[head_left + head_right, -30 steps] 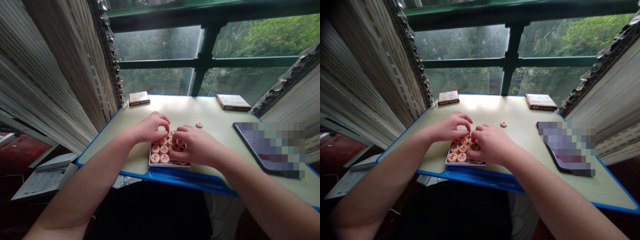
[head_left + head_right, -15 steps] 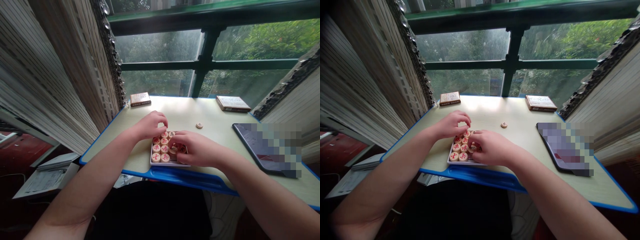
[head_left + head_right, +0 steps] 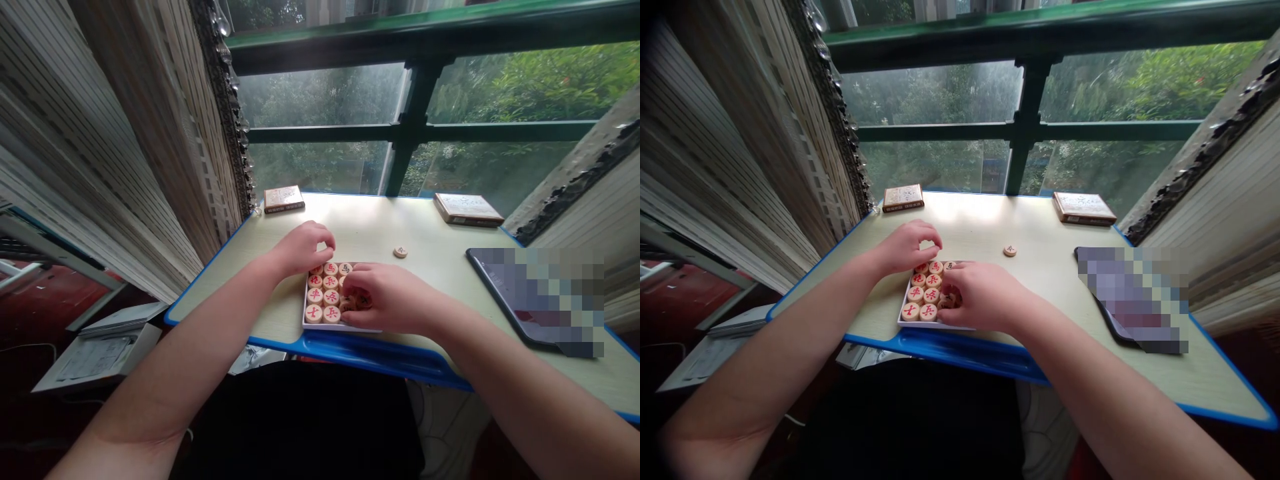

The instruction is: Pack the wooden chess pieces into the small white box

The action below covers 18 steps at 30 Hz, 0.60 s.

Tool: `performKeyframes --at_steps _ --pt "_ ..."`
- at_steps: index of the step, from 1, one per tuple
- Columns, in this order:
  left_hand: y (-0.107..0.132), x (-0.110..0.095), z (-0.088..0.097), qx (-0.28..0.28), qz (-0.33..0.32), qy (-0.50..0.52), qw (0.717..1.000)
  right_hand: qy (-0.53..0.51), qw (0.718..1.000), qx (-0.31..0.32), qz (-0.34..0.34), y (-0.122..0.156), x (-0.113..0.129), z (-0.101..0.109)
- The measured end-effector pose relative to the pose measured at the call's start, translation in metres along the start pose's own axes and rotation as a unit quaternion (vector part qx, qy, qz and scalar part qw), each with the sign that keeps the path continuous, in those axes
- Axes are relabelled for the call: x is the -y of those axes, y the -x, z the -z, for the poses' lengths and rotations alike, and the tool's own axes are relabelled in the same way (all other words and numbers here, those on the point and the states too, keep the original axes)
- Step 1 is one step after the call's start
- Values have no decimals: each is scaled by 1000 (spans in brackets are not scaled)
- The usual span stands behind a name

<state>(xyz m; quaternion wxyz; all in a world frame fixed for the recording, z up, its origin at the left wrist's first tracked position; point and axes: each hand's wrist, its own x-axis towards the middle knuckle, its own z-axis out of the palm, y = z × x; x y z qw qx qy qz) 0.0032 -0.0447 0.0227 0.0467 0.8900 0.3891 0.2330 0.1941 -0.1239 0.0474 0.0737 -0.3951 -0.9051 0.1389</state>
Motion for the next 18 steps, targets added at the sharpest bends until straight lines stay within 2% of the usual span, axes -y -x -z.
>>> performKeyframes --at_steps 12,18 --pt "0 2 0 9 2 -8 1000 -47 999 20 8 -2 -3 0" --pt "0 6 -2 8 -3 -9 1000 -30 999 -15 -24 -1 -4 1"
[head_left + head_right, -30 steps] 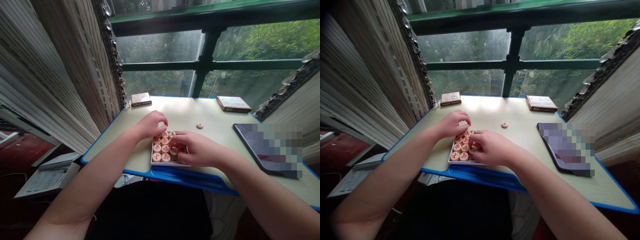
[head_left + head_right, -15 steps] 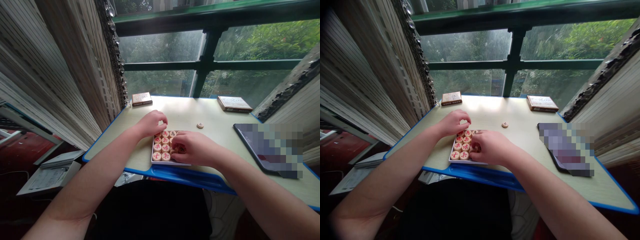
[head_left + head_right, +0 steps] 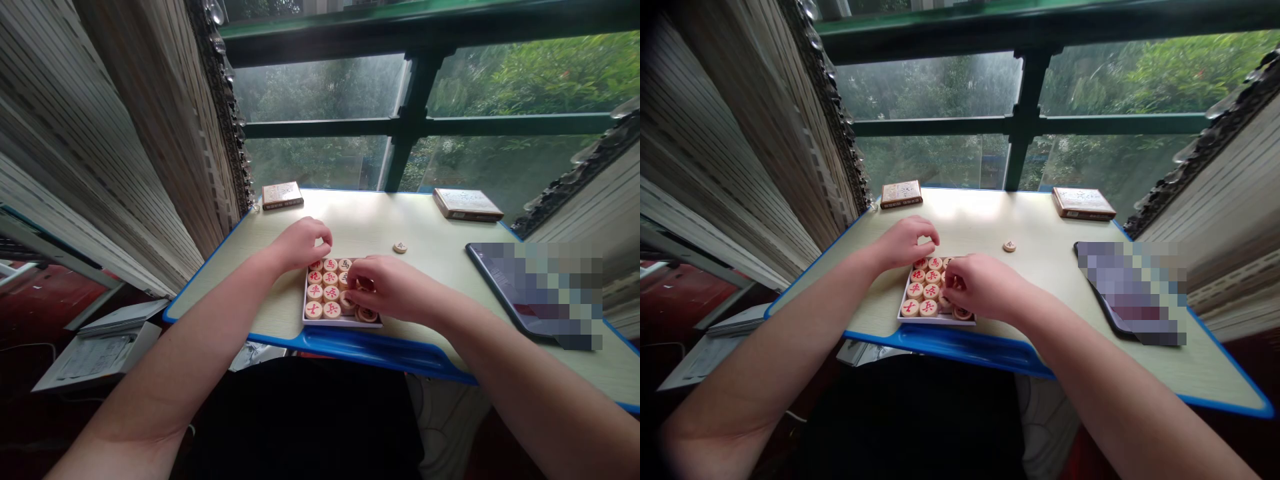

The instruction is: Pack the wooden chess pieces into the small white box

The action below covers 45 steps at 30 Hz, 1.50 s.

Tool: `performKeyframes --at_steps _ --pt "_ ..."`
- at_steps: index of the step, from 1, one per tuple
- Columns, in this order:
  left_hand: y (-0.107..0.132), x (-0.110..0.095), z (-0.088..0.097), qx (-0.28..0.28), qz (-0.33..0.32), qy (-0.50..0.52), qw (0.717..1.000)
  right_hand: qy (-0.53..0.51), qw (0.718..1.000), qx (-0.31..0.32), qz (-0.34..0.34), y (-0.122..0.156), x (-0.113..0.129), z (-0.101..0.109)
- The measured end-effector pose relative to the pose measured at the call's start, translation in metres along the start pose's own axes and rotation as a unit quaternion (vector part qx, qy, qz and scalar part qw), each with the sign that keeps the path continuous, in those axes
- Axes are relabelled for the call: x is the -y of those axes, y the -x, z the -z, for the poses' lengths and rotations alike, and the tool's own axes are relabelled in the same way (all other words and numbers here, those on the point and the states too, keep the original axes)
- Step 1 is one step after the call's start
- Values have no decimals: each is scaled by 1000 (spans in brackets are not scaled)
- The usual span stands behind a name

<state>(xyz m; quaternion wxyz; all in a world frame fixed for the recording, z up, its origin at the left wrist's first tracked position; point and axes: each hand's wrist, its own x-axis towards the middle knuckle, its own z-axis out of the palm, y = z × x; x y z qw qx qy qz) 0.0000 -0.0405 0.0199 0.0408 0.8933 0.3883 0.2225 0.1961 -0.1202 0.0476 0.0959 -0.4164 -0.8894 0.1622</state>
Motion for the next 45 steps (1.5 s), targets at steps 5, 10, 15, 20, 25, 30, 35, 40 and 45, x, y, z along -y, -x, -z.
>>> performKeyframes --at_steps 5,10,15,20,25,30,35,40,45 --pt "0 1 1 -5 8 -5 1000 13 999 8 50 3 2 4" --pt "1 -1 3 -6 14 -3 1000 50 998 12 29 3 1 2" --pt "0 -1 2 1 17 -10 1000 36 999 13 27 2 1 1" --pt "0 0 2 -1 14 -11 1000 20 1000 22 1 3 2 1" --pt "0 1 2 -2 20 -13 1000 37 999 9 -16 3 5 0" --pt "0 1 2 13 16 -18 1000 73 996 1 -43 2 7 -1" --pt "-1 2 -1 16 14 -17 1000 65 998 7 -11 2 6 -2" --pt "-1 1 0 18 19 -21 999 57 998 13 16 3 5 -3" --pt "-1 3 1 21 25 -18 999 98 994 12 -39 3 6 0"
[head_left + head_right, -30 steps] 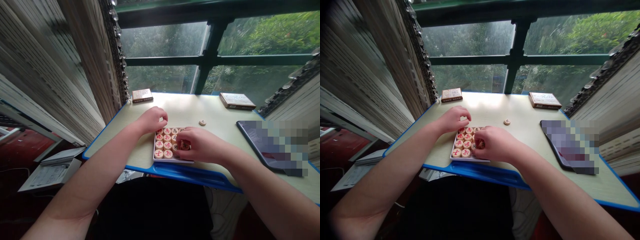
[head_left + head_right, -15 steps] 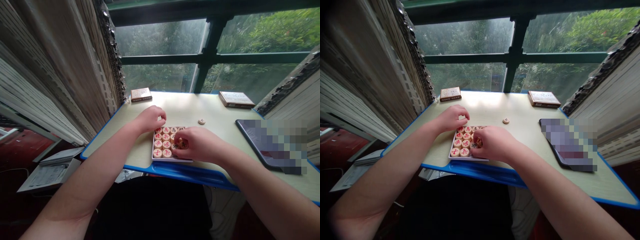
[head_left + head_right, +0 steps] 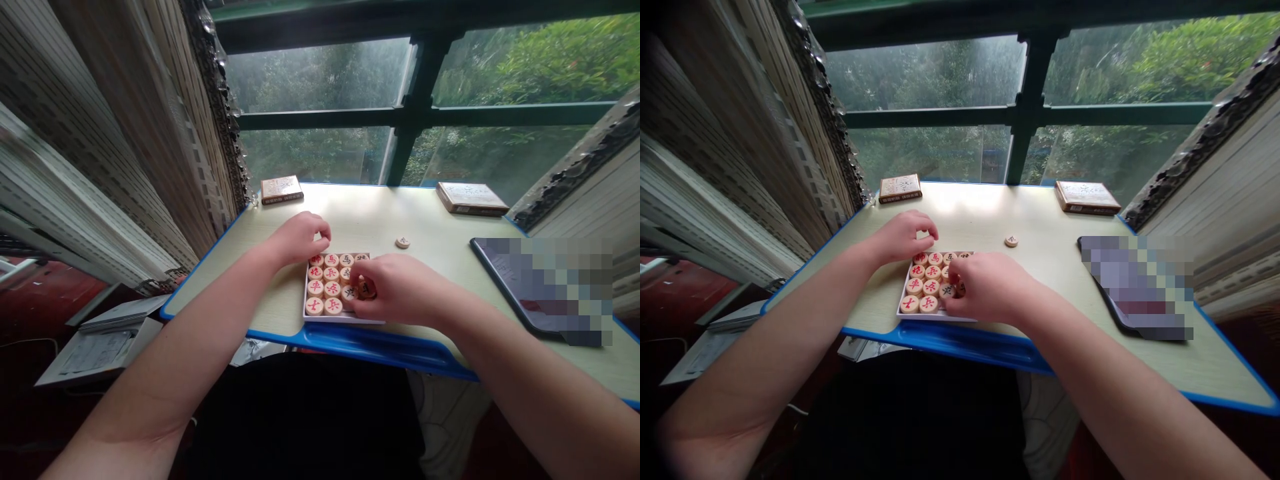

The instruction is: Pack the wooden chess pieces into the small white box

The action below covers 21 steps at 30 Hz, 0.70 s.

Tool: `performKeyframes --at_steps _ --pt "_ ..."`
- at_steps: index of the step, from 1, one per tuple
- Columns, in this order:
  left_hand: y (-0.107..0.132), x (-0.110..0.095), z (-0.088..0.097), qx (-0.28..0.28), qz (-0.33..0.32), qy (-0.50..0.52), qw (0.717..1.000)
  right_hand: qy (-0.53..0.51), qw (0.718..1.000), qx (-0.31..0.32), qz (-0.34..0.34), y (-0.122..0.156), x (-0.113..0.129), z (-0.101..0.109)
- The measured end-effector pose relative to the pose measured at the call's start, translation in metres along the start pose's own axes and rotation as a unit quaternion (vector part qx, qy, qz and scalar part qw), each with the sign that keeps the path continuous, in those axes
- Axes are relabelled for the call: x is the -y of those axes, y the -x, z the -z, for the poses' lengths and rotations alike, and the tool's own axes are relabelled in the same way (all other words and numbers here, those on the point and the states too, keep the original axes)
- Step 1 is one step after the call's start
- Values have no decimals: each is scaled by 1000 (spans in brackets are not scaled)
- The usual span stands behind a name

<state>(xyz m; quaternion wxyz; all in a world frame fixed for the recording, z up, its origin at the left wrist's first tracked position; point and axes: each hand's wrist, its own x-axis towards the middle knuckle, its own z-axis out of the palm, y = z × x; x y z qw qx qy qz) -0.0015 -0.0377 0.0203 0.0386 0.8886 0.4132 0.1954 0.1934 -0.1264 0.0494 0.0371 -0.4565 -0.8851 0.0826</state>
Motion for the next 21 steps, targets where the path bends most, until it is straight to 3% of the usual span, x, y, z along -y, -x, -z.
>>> performKeyframes --at_steps 21 --pt "-1 4 -4 10 12 -8 1000 -14 1000 -4 27 1 -1 0"
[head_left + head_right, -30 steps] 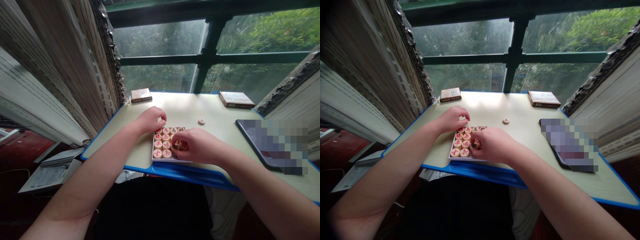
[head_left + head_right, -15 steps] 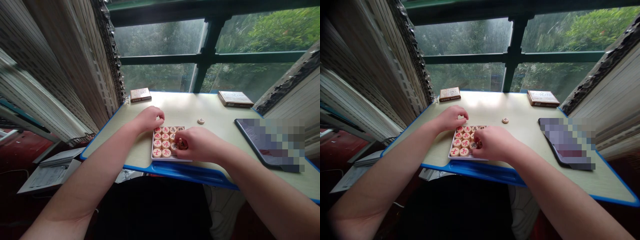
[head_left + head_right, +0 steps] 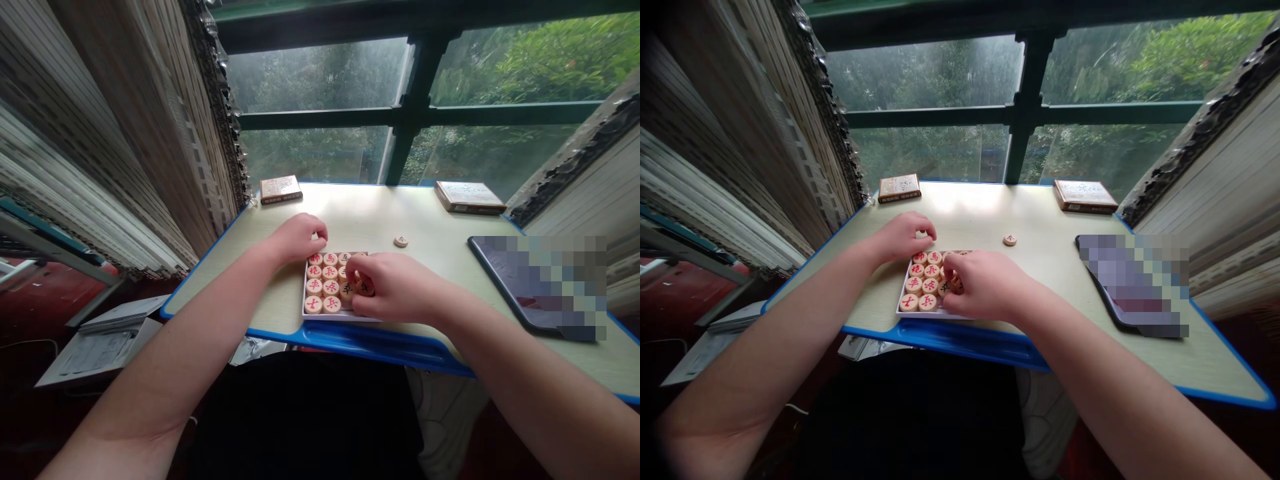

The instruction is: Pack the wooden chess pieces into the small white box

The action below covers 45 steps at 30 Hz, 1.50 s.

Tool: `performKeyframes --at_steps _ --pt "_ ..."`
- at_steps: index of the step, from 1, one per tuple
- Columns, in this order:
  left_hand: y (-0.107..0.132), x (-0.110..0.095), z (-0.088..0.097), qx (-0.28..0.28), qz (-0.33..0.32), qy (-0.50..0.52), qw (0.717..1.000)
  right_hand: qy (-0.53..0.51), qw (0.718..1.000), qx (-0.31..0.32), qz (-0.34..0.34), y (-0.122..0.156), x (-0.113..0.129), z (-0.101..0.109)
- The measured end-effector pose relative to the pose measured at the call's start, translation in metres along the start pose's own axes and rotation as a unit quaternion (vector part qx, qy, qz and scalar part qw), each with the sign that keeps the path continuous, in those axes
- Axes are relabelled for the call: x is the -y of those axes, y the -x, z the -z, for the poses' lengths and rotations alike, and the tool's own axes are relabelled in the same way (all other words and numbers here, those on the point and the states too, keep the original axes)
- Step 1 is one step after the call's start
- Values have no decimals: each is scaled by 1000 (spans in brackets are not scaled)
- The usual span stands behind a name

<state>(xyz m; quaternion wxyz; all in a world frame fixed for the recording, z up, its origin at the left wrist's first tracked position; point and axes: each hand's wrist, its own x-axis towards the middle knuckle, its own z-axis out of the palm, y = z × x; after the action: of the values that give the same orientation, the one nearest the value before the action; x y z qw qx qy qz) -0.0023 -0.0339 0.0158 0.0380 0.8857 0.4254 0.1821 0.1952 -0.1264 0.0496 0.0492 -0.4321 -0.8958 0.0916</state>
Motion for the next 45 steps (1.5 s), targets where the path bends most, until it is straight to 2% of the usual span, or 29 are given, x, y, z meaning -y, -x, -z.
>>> performKeyframes --at_steps 9,20,22,27,33,39,43,45 --pt "0 2 -3 7 9 10 1000 -19 1000 15 -6 -1 -1 0" --pt "0 1 0 -14 12 8 1000 -17 1000 -9 15 -1 -4 -3" --pt "0 1 0 -21 12 13 1000 -6 1000 -24 16 -2 -6 -4" --pt "-2 5 -1 -25 24 7 999 40 993 -108 -10 -6 -14 -6" --pt "-2 9 -4 -19 26 12 999 35 992 -118 4 -4 -15 -4" --pt "-3 9 -4 -52 14 20 998 58 990 -127 4 -5 -16 -7" --pt "-4 6 -4 -69 4 25 997 65 986 -148 -29 -8 -17 -9" --pt "-4 4 -4 -67 1 26 997 72 980 -178 -55 -10 -20 -9"
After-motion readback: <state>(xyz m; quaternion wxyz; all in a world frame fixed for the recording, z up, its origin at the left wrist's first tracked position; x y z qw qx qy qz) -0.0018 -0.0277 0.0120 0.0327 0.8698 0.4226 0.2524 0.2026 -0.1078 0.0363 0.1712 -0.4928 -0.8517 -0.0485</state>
